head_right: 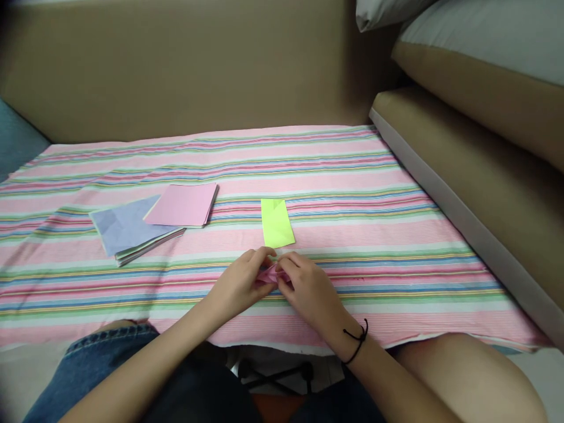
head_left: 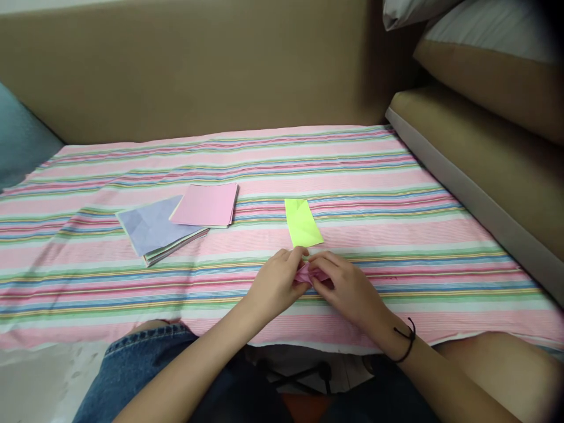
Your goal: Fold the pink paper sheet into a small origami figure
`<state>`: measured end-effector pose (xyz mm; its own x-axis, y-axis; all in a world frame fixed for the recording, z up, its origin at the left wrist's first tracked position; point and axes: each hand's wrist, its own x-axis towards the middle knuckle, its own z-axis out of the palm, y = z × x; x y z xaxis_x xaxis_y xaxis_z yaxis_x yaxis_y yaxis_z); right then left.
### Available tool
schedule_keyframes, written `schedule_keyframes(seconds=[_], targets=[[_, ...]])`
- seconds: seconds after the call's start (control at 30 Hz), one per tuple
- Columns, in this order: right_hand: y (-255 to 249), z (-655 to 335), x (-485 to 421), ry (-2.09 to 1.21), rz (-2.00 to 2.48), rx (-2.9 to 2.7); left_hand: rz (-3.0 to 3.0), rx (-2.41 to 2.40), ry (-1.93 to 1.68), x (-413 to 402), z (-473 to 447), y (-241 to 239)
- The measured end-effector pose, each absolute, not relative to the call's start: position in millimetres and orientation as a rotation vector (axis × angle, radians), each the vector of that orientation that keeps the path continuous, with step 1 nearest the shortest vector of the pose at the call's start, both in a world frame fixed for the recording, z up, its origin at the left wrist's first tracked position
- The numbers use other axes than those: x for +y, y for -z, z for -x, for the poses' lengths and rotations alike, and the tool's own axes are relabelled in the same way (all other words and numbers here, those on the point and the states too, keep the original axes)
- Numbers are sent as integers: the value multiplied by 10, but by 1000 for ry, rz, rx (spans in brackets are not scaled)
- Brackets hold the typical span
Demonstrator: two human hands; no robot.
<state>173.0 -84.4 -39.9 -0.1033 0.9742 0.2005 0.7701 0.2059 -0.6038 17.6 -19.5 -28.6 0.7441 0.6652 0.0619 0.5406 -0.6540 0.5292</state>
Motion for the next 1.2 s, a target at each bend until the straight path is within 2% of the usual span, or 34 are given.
schedule_keyframes(seconds=[0.37, 0.63, 1.2], targets=[[375, -1764, -858, -218, 1518, -1947, -2075, 803, -473, -216, -175, 227], [366, -1770, -880, -135, 1506, -1979, -2028, 820, -531, -192, -185, 291], [296, -1795, -859, -740, 1537, -1431, -1858, 779, -574, -209, -195, 257]])
